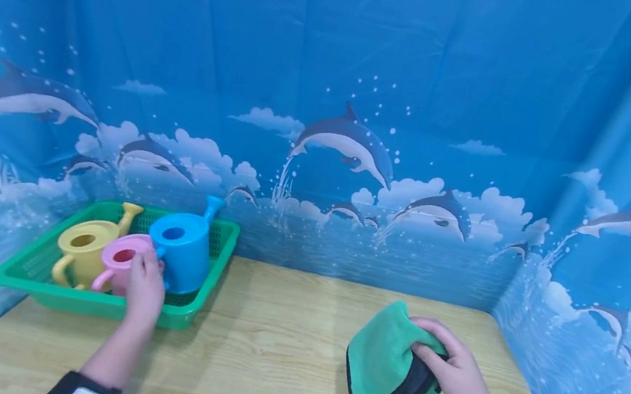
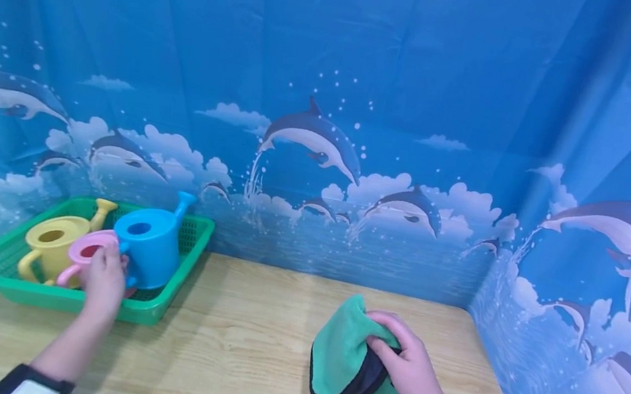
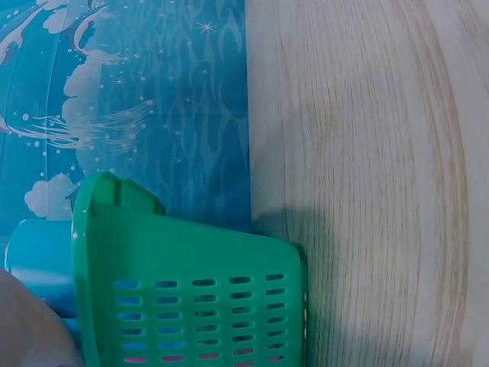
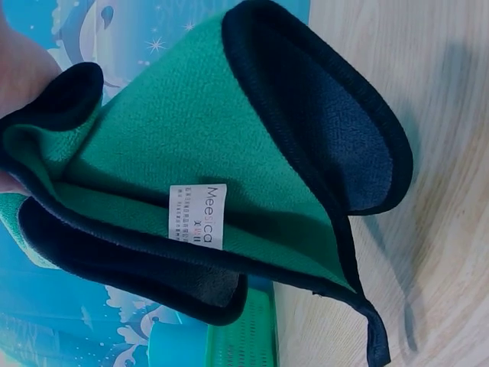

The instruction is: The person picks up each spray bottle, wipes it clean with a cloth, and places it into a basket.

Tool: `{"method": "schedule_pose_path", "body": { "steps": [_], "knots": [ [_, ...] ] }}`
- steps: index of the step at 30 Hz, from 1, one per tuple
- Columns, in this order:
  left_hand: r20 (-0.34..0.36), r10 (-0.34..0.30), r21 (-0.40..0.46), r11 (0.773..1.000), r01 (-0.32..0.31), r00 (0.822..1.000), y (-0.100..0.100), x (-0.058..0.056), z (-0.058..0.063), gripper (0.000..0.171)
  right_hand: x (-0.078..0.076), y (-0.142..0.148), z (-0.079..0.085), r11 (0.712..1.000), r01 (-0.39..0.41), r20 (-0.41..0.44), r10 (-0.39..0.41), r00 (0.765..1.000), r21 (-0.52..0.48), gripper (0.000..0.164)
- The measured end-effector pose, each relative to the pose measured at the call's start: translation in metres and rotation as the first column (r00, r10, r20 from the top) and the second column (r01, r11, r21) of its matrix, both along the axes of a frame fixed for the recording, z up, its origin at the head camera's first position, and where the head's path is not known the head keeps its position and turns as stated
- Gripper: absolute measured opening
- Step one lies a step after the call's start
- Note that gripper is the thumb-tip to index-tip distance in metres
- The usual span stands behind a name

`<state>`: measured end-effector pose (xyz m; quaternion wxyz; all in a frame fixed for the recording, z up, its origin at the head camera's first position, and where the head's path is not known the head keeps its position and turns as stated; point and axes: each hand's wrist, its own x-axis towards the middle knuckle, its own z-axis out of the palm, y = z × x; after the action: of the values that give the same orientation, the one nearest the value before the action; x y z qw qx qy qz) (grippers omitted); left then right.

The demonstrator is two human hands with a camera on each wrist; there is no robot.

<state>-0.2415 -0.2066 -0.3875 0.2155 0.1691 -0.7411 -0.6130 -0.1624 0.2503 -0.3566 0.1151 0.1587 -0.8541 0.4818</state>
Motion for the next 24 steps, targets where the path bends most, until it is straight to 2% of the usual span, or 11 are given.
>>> {"method": "schedule_pose_path", "body": {
  "steps": [10,17,24],
  "knots": [
    [0.085,-0.051,-0.106,0.993,0.060,0.995,-0.0032,0.0002,-0.0015,0.053,0.0004,0.0004,-0.0010,1.000,-0.002,0.011,0.002,1.000,0.004,0.028],
    [0.114,-0.072,-0.171,0.981,0.091,0.991,-0.0055,0.0022,-0.0018,0.053,0.0001,-0.0001,-0.0002,1.000,0.006,0.047,-0.006,0.999,0.000,0.029],
    [0.131,-0.091,-0.244,0.962,0.121,0.987,-0.0095,0.0039,-0.0002,0.046,0.0005,-0.0006,-0.0004,1.000,0.006,0.049,-0.005,0.999,-0.002,0.028]
  ]
}}
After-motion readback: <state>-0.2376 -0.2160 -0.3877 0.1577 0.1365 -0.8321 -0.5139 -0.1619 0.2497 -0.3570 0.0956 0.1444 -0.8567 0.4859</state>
